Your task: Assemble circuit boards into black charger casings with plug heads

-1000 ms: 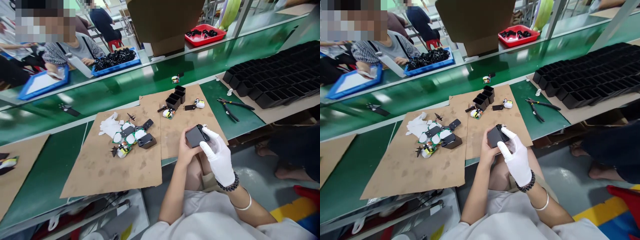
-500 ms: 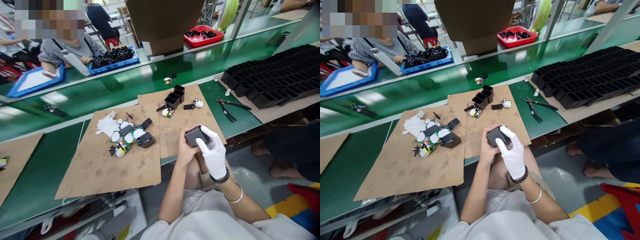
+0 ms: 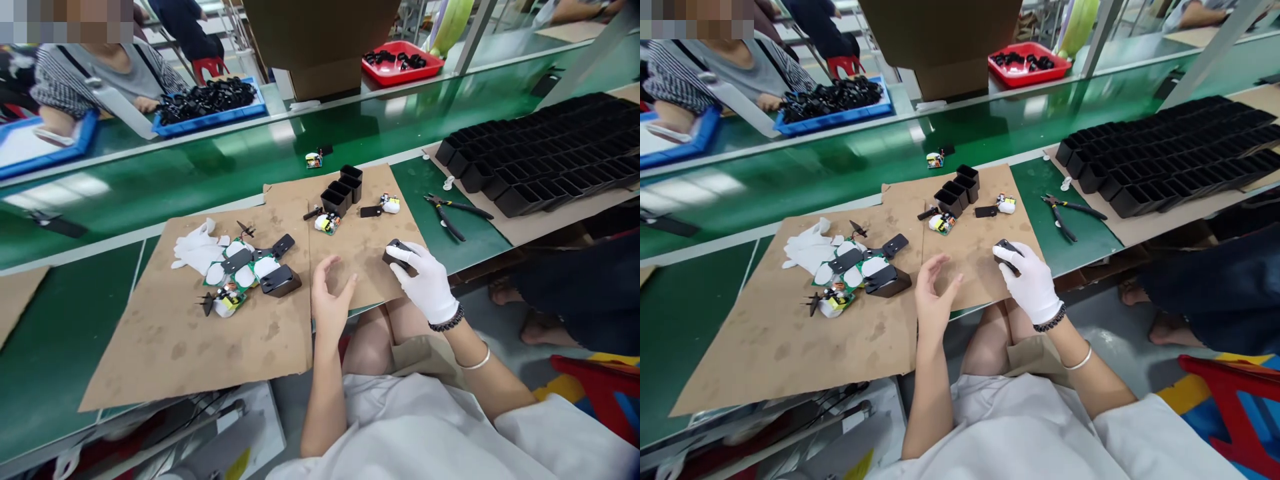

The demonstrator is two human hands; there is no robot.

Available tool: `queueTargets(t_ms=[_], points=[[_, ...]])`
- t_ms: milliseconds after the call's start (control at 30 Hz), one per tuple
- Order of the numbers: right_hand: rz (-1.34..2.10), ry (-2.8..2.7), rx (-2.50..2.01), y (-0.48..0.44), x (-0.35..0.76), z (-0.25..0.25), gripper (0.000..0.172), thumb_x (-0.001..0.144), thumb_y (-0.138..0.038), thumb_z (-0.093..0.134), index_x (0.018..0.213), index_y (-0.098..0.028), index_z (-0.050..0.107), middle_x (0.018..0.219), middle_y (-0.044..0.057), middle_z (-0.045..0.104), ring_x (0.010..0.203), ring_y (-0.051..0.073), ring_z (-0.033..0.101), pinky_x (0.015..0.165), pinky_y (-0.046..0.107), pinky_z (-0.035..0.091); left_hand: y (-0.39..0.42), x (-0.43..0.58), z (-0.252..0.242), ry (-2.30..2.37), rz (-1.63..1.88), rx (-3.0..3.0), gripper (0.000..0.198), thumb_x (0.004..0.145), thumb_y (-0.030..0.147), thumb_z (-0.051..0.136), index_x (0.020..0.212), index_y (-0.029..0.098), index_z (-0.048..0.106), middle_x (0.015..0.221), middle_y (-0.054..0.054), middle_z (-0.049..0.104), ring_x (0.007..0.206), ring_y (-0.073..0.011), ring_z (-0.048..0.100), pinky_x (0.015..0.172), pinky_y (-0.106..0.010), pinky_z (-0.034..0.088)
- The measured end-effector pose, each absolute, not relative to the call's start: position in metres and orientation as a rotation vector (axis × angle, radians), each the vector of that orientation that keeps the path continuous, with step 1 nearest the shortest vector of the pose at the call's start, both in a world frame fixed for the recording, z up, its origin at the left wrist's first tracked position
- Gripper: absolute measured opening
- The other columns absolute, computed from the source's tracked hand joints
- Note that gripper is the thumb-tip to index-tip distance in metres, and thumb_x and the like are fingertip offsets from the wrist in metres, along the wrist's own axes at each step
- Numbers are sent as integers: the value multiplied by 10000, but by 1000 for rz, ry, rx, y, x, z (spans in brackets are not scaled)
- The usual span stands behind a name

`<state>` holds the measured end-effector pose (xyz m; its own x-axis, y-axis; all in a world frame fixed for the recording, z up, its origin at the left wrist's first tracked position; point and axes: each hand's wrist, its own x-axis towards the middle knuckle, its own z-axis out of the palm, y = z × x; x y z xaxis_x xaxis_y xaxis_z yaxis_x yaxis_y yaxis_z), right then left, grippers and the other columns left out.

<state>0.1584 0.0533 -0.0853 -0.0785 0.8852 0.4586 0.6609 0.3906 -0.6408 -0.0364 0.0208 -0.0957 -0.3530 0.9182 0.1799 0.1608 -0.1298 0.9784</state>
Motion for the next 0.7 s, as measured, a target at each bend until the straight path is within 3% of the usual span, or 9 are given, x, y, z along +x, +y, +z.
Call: queueTargets(t_ms=[133, 233, 300, 400, 533, 700], points=[[533, -1608, -1268, 51, 159, -82, 294, 832, -245, 723, 1120, -273, 775, 1210, 52, 752, 1144, 248, 710, 1077, 426, 566, 21, -35, -95, 1497, 1526, 1244, 340, 817, 297, 754, 1132, 205, 662, 1210, -91, 709, 1215, -240, 647, 1165, -444, 441], [877, -1198, -1178, 45, 152, -72, 448, 777, -363, 814, 1205, -264, 727, 1290, 59, 721, 1213, 274, 680, 1088, 471, 562, 20, -37, -95, 1477, 1517, 1252, 297, 832, 290, 738, 1110, 206, 674, 1183, -86, 721, 1190, -236, 657, 1141, -429, 460], [1172, -938, -1066, 43, 146, -63, 516, 798, -457, 799, 1277, -314, 675, 1369, 34, 680, 1258, 268, 661, 1074, 485, 575, 20, -37, -95, 1479, 1498, 1273, 283, 846, 286, 722, 1114, 206, 677, 1185, -89, 718, 1190, -235, 653, 1121, -414, 469], [1527, -775, -898, 41, 138, -50, 433, 861, -564, 716, 1234, -347, 682, 1393, -3, 666, 1291, 240, 644, 1105, 489, 555, 19, -37, -94, 1511, 1468, 1287, 258, 865, 286, 694, 1110, 207, 679, 1196, -91, 704, 1190, -235, 641, 1101, -405, 470], [1689, -743, -812, 37, 131, -38, 376, 865, -582, 715, 1098, -288, 719, 1336, 22, 697, 1328, 240, 616, 1144, 484, 522, 17, -37, -93, 1512, 1455, 1307, 220, 889, 290, 670, 1095, 217, 688, 1173, -80, 696, 1168, -222, 634, 1071, -380, 473], [1643, -635, -822, 25, 120, -28, 304, 853, -525, 747, 1046, -309, 656, 1314, -5, 696, 1222, 232, 677, 1114, 493, 554, 17, -37, -93, 1489, 1470, 1318, 203, 895, 269, 662, 1089, 213, 686, 1152, -76, 694, 1148, -213, 637, 1053, -358, 479]])
